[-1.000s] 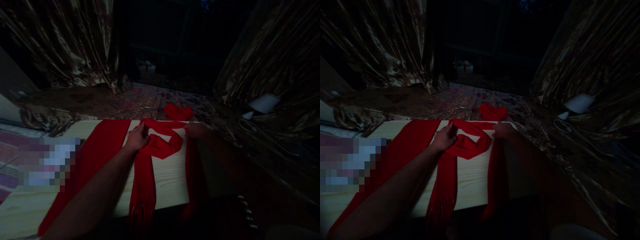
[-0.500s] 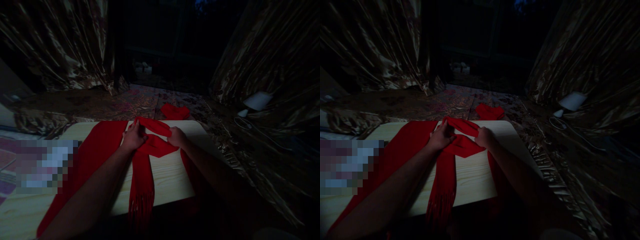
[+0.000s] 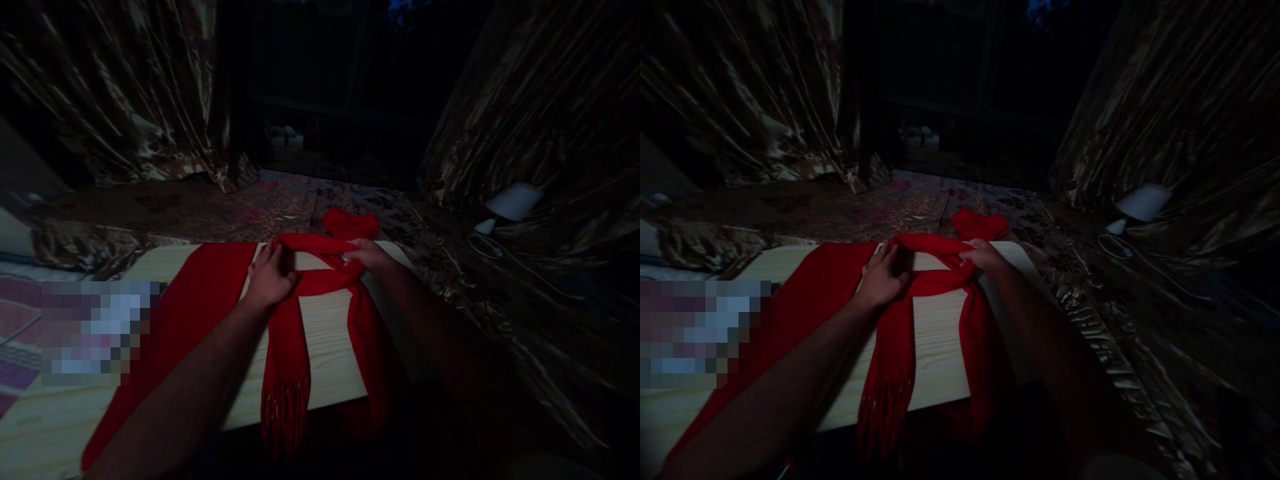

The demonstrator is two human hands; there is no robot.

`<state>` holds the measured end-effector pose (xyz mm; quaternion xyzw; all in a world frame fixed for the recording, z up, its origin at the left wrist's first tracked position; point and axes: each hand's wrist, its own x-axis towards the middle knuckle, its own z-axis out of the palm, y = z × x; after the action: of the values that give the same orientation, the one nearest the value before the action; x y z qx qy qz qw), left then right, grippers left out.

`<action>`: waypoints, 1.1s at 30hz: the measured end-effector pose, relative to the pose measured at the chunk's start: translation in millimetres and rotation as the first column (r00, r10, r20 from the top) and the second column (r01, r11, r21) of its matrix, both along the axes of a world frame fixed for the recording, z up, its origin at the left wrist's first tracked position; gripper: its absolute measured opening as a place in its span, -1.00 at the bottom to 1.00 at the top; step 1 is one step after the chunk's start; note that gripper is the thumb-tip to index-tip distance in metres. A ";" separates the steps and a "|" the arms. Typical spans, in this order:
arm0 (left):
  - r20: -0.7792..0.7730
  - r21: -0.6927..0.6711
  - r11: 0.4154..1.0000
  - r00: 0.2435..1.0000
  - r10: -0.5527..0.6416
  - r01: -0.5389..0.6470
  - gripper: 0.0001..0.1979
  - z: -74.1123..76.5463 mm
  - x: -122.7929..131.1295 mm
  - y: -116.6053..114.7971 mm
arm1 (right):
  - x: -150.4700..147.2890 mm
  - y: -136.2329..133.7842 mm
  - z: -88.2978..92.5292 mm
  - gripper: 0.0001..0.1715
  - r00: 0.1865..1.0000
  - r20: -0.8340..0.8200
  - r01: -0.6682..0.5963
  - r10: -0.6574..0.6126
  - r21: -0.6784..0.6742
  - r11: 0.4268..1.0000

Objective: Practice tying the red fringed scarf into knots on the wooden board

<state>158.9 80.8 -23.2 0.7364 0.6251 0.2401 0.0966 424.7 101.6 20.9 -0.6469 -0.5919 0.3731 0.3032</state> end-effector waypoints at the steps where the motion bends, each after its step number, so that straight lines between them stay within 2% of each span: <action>1: 0.002 0.079 0.996 0.999 -0.046 0.046 -0.24 1.6 0.0 -2.7 | 0.6 -2.4 -0.4 -0.69 0.994 -0.108 0.005 -0.006 -0.016 1.000; 3: -0.010 0.175 0.958 0.974 -0.227 0.225 -0.34 2.5 0.0 -6.1 | 3.5 -6.2 -3.3 -0.67 0.971 -0.239 0.014 -0.029 -0.065 0.998; 5: -0.036 0.122 0.898 0.906 -0.421 0.422 -0.38 0.1 -0.1 -7.3 | 8.3 -8.4 -9.8 -0.62 0.962 -0.267 0.044 -0.063 -0.077 0.996; 6: -0.047 0.071 0.873 0.875 -0.481 0.483 -0.40 -1.7 -0.3 -7.4 | 11.2 -9.0 -14.2 -0.58 0.963 -0.257 0.070 -0.086 -0.071 0.995; 8: -0.065 -0.003 0.848 0.846 -0.529 0.530 -0.45 -5.2 -1.1 -8.1 | 17.5 -9.9 -23.3 -0.49 0.979 -0.162 0.113 -0.121 -0.062 0.992; 11: -0.039 -0.013 0.848 0.848 -0.529 0.529 -0.56 -6.5 -3.2 -11.0 | 23.0 -13.7 -30.9 -0.43 0.982 0.151 0.124 -0.116 -0.047 0.991; 12: -0.023 -0.014 0.846 0.846 -0.532 0.532 -0.59 -5.9 -3.8 -12.4 | 22.5 -16.5 -30.5 -0.42 0.958 0.261 0.120 -0.115 -0.001 0.993; 14: -0.004 -0.016 0.840 0.841 -0.542 0.542 -0.63 -4.3 -4.4 -14.8 | 16.9 -24.3 -26.0 -0.42 0.896 0.414 0.083 -0.159 0.195 0.977; 16: 0.005 -0.032 0.832 0.832 -0.554 0.554 -0.63 -3.8 -4.1 -16.2 | 6.5 -33.2 -20.4 -0.44 0.866 0.462 -0.030 -0.192 0.431 0.902; 17: 0.009 -0.045 0.830 0.831 -0.556 0.556 -0.62 -4.2 -3.7 -16.3 | 0.8 -37.1 -19.1 -0.44 0.865 0.477 -0.122 -0.155 0.499 0.858; 19: 0.013 -0.073 0.837 0.840 -0.542 0.542 -0.57 -6.8 -2.7 -15.5 | -8.5 -41.7 -22.4 -0.45 0.837 0.548 -0.336 0.011 0.498 0.800; 21: 0.010 -0.087 0.856 0.860 -0.510 0.509 -0.52 -10.9 -1.9 -13.7 | -12.5 -40.8 -33.2 -0.44 0.766 0.625 -0.469 0.151 0.382 0.796; 23: -0.010 -0.075 0.881 0.883 -0.469 0.467 -0.53 -15.2 -1.1 -11.3 | -11.3 -35.4 -47.3 -0.42 0.727 0.660 -0.468 0.192 0.271 0.841; 25: -0.040 -0.042 0.910 0.909 -0.415 0.413 -0.58 -18.2 -0.1 -9.1 | -8.1 -28.8 -58.8 -0.41 0.728 0.662 -0.423 0.179 0.228 0.877; 29: -0.059 0.005 0.961 0.959 -0.276 0.277 -0.65 -18.1 2.8 -6.7 | -7.1 -22.4 -66.3 -0.43 0.782 0.615 -0.344 0.099 0.294 0.892; 33: -0.076 0.005 0.982 0.979 -0.187 0.188 -0.52 -14.8 4.4 -6.9 | -10.8 -23.4 -62.6 -0.54 0.865 0.502 -0.228 0.015 0.365 0.903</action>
<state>163.3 73.9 -38.0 0.8011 0.5548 0.2057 0.0907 413.8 78.2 -41.7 -0.6014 -0.7545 0.0835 0.2490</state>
